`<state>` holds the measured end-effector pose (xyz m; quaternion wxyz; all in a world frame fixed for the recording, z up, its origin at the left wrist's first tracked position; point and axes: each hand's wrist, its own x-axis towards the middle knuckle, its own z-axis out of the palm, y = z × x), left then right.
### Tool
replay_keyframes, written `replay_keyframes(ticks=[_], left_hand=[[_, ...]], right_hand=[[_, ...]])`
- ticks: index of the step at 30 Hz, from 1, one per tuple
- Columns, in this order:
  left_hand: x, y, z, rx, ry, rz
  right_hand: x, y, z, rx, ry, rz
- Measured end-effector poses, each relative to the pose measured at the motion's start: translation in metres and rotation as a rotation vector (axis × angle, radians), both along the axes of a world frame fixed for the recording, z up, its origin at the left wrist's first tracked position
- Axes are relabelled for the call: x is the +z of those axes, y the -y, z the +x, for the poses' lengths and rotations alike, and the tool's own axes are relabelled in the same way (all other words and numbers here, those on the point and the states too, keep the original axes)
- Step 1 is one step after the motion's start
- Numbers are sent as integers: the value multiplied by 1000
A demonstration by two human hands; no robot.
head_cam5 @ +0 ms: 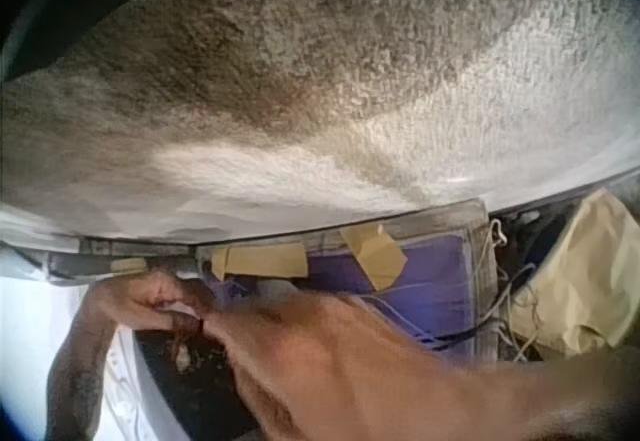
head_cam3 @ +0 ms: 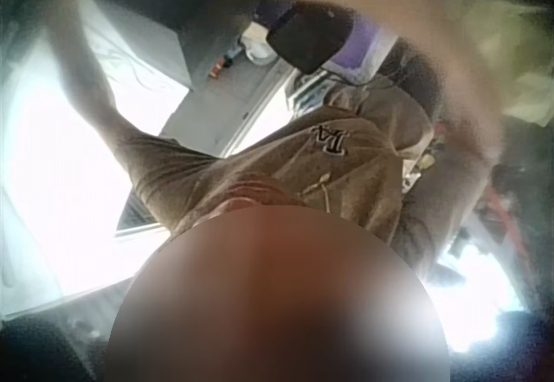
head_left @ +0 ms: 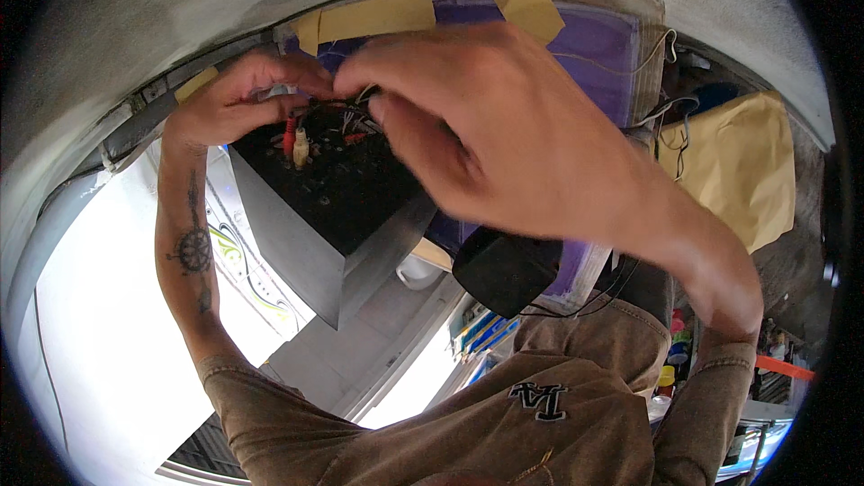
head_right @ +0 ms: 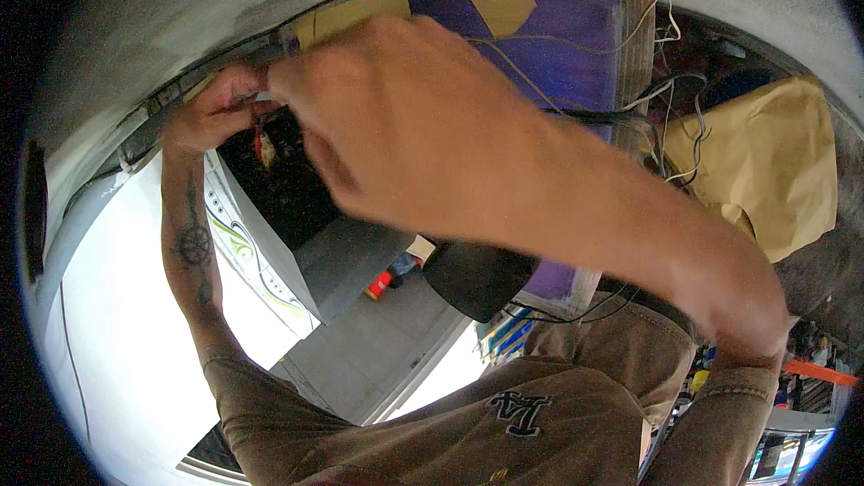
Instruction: The person works on a small black electronic box, repeatedly connecting and disconnecting wires and a power adapter. They manipulate the wires with both hands, occasionally using tape to secure connections, and test the device by plugging in the adapter.
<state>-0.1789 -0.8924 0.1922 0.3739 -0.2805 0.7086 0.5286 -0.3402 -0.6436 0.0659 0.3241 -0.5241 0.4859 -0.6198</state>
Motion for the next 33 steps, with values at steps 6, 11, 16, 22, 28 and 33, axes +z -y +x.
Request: replay_keyframes(ticks=[6,11,16,22,28,33], left_hand=[[-14,8,22,49,-134,161],[-21,-9,39,273,-216,156],[-24,-22,54,431,-294,108],[-26,-23,62,440,-358,144],[-22,-24,58,369,-322,107],[-18,-33,59,438,-296,-25]], right_hand=[[-30,62,10,171,-46,30],[-27,90,1,601,72,400],[-30,95,4,722,255,447],[-32,100,12,719,323,464],[-36,105,23,772,404,435],[-33,106,18,859,434,471]])
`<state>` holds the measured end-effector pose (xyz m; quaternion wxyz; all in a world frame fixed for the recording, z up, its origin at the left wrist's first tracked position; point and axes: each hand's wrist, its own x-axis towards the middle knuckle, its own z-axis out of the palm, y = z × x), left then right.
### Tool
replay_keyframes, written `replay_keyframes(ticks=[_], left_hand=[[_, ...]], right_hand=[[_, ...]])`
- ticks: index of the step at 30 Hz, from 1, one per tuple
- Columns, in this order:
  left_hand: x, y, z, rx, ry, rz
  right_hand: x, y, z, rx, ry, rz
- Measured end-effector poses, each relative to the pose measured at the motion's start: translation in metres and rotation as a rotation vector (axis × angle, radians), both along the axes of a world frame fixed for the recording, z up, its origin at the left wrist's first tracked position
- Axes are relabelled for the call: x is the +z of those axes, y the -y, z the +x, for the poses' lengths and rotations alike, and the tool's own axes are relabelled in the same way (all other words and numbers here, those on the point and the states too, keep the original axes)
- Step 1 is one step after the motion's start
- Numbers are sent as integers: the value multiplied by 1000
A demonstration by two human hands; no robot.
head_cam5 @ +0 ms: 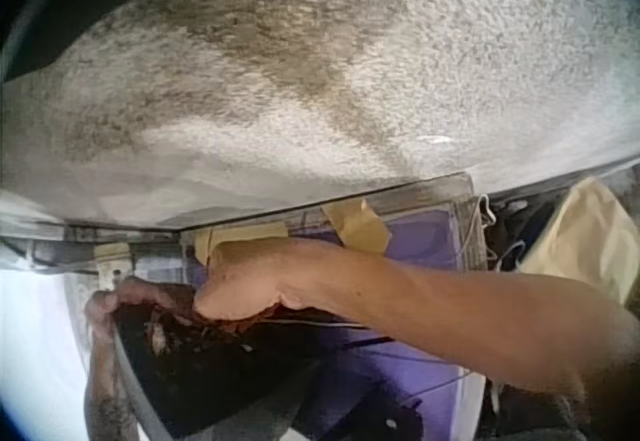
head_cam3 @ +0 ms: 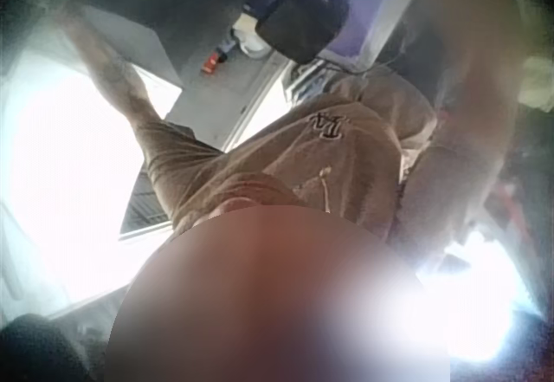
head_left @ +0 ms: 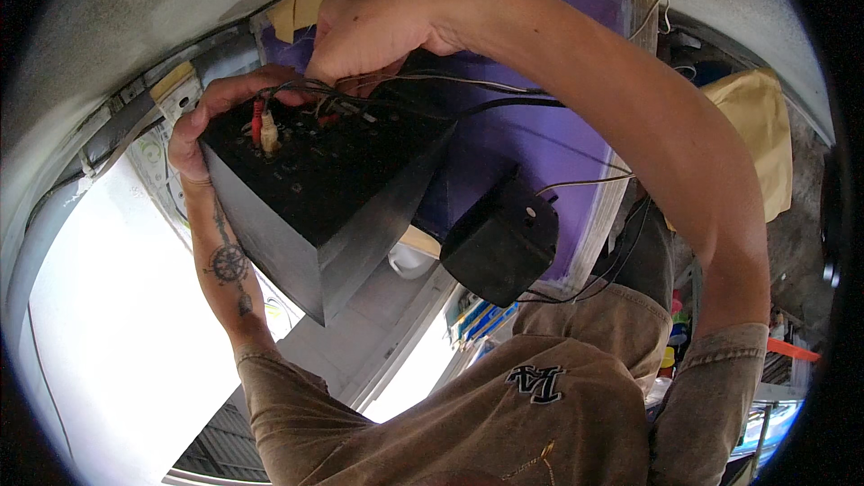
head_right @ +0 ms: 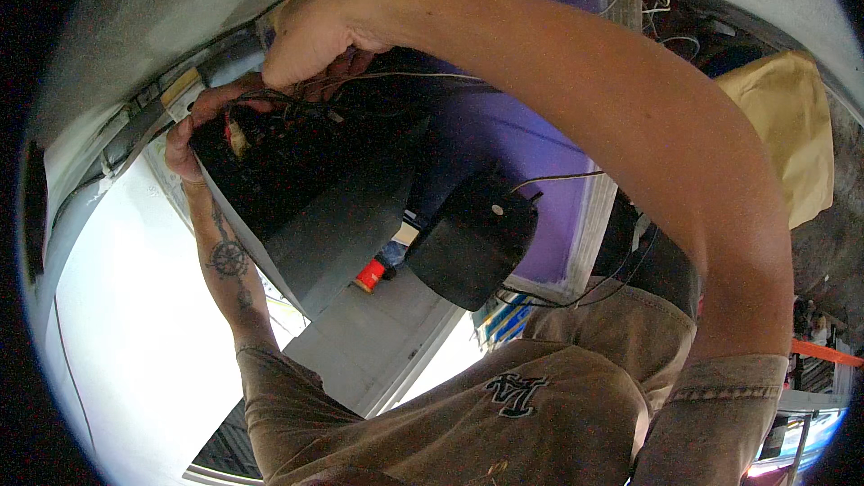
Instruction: The person works on a small black electronic box, repeatedly connecting and disconnecting wires and a power adapter. They manipulate the wires with both hands, occasionally using tape to secure connections, and test the device by plugging in the adapter.
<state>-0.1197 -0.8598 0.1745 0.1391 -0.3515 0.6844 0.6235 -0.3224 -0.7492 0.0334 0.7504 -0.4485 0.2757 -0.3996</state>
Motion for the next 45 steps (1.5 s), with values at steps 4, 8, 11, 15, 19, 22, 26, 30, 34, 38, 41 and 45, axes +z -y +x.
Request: replay_keyframes(ticks=[4,8,11,15,19,22,26,30,34,38,41,45], left_hand=[[-4,-4,0,60,-32,74],[-5,-2,2,80,-32,107],[-11,11,4,-20,-72,195],[-21,32,11,-103,-92,253],[-19,37,19,-66,-49,214],[-17,39,15,-125,-24,191],[-17,38,2,-214,-53,184],[-17,31,-4,-229,-150,222],[-10,28,-4,-214,-122,209],[-15,32,1,-166,-84,188],[-21,36,5,-154,-156,283],[-14,33,10,-94,-53,218]], right_hand=[[5,-6,-3,-19,-30,44],[9,-6,-3,-44,-84,68],[9,-6,-2,-31,-67,87],[10,-11,-4,-33,-31,97],[11,-15,-6,-86,-61,93],[11,-15,-5,-96,-41,94],[10,-13,-1,-89,19,122],[10,-10,-1,-83,-36,108],[8,-15,-1,-135,18,152],[7,-14,-2,-132,-14,115],[6,-14,-1,-141,-17,106],[6,-15,-1,-138,-20,103]])
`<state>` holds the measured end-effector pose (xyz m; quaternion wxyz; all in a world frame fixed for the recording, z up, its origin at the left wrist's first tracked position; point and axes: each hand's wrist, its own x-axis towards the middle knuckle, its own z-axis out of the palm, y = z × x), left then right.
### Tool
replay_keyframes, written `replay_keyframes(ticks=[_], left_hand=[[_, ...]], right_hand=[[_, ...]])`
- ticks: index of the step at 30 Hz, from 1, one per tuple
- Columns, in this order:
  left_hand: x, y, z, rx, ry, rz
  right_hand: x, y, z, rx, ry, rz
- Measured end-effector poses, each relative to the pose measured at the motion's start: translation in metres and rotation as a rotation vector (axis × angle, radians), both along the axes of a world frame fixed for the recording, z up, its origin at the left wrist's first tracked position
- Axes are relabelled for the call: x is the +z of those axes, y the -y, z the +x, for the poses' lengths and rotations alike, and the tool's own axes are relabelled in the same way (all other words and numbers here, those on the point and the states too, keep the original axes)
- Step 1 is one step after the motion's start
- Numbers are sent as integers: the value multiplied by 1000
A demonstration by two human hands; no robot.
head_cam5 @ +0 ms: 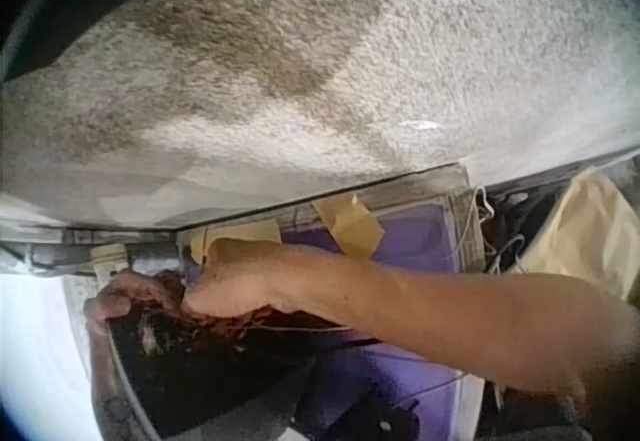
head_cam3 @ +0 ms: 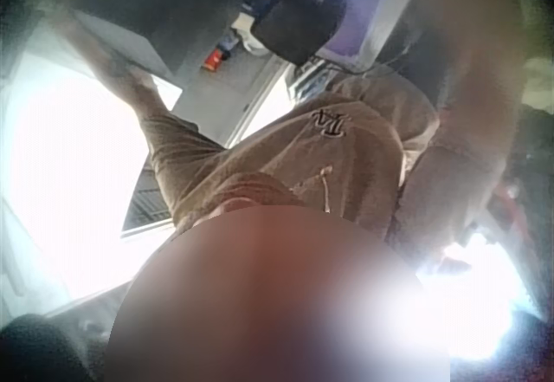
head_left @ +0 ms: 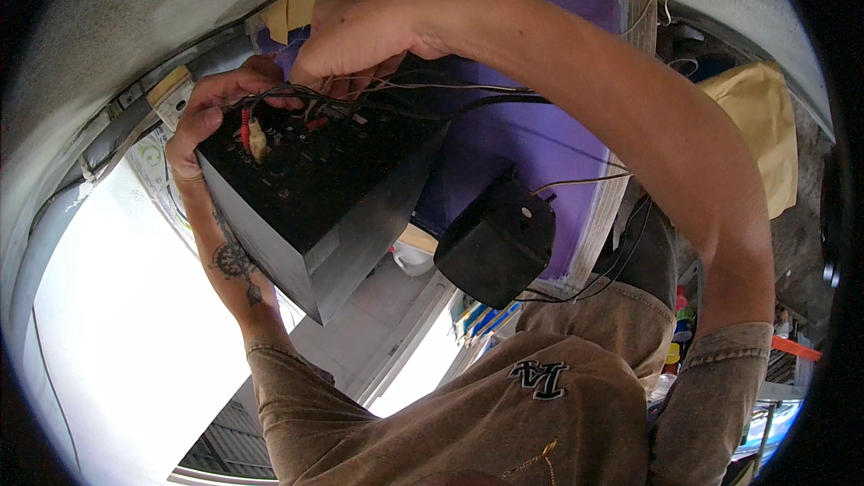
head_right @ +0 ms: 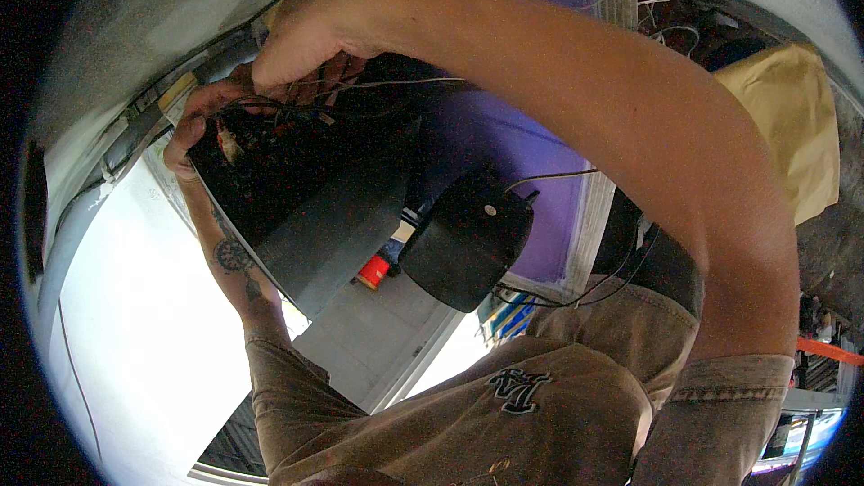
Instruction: The person works on a small black electronic box, repeatedly connecting and disconnecting wires and a power adapter. They manipulate the wires with both hands, occasionally using tape to secure connections, and test the device by plugging in the adapter.
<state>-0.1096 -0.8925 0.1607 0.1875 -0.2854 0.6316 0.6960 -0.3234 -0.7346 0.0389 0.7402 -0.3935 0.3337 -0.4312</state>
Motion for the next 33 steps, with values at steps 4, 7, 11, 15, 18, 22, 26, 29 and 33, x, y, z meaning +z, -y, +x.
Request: replay_keyframes(ticks=[4,7,11,15,18,22,26,29,33], left_hand=[[2,-1,-1,10,4,-48],[2,0,-3,-41,24,-98],[1,2,-3,-63,-7,-126],[1,4,2,-39,13,-139],[1,5,7,-1,5,-153],[1,6,4,-39,13,-136],[4,2,-3,-63,49,-154],[2,0,-10,-128,-23,-139],[4,2,-17,-160,-26,-109]], right_hand=[[1,5,-1,77,-35,-4],[2,6,0,73,-45,14],[2,8,0,103,-35,1],[2,11,-3,154,-53,-12],[2,9,-2,101,-58,-37],[6,11,0,122,-107,-15],[8,11,-1,152,-103,-39],[8,10,-3,170,-111,-54],[8,13,-2,196,-155,-61]])
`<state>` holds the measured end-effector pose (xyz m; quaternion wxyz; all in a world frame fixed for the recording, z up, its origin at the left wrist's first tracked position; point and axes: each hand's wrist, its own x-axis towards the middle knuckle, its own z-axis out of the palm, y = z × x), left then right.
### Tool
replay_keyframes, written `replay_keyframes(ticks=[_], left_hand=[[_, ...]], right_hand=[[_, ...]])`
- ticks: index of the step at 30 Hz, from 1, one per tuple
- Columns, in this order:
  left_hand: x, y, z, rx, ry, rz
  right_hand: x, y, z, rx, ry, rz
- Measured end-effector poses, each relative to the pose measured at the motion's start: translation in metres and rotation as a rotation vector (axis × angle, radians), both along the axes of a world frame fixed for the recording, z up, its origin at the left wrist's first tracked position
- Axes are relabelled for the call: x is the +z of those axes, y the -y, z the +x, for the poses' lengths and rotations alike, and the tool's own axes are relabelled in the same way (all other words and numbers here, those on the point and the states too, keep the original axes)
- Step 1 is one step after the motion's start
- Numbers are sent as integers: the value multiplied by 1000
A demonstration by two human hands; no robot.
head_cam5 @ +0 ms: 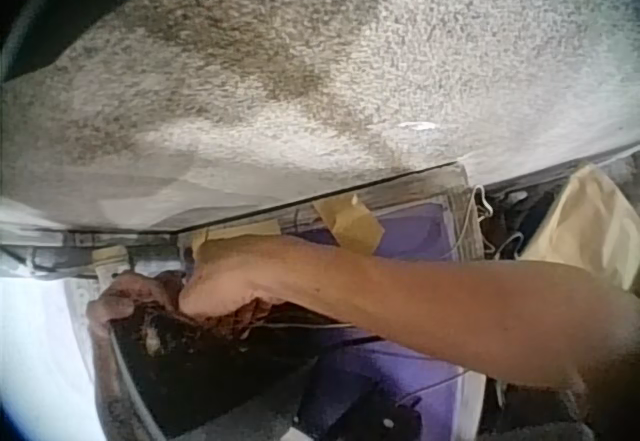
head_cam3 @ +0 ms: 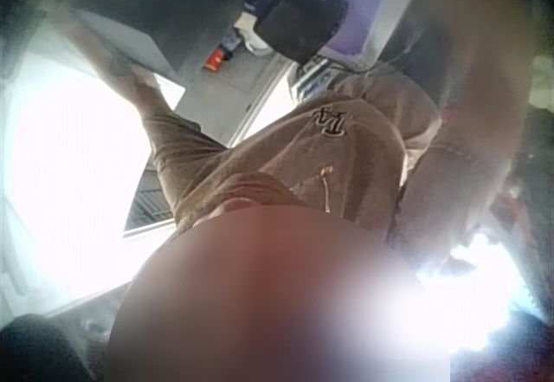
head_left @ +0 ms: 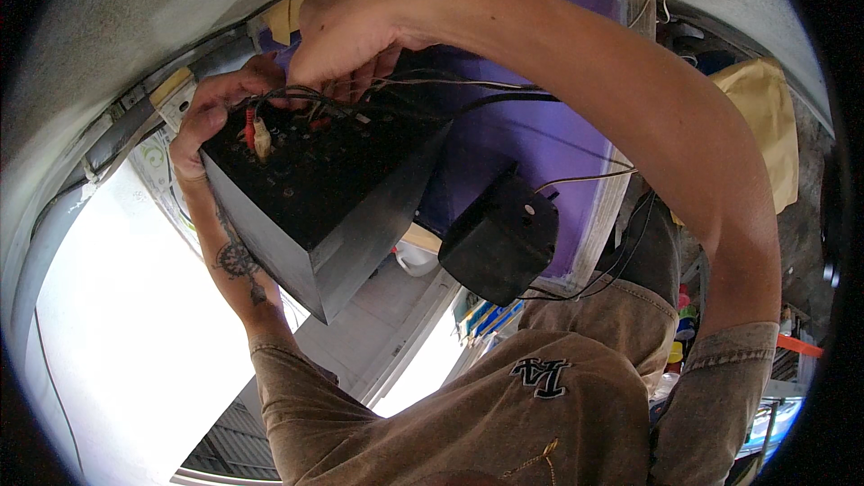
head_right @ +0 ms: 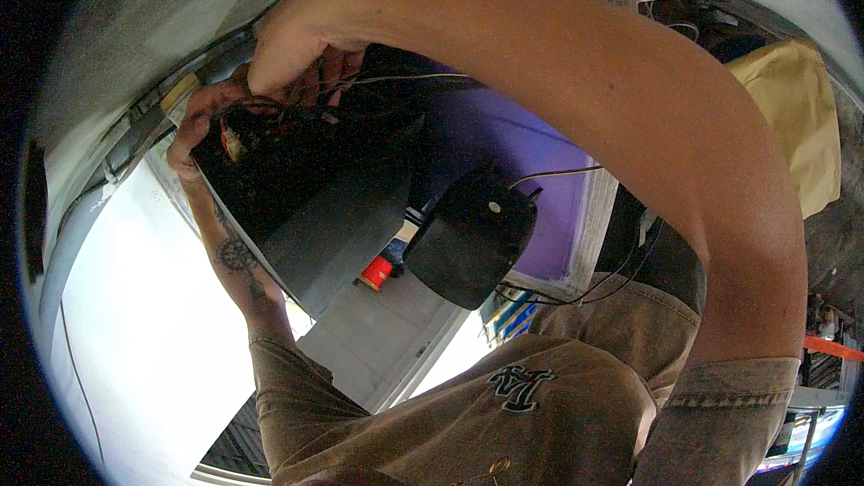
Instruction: The person works on a small black electronic box, repeatedly connecting and disconnecting wires and a power adapter. They manipulate the wires with both hands, occasionally using tape to secure connections, and test the device by plugging in the adapter.
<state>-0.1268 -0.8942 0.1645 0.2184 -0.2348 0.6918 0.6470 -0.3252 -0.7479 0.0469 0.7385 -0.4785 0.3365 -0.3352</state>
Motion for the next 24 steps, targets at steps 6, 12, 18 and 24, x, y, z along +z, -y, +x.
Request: replay_keyframes(ticks=[6,12,18,24], left_hand=[[0,0,1,11,-7,-7],[0,2,4,18,-15,-17],[2,3,6,22,-19,-28],[1,2,7,10,-26,-43]], right_hand=[[-1,0,2,-26,32,-5],[-1,-3,2,-49,72,-1],[-1,5,7,16,-7,-34],[-2,4,7,-3,35,12]])
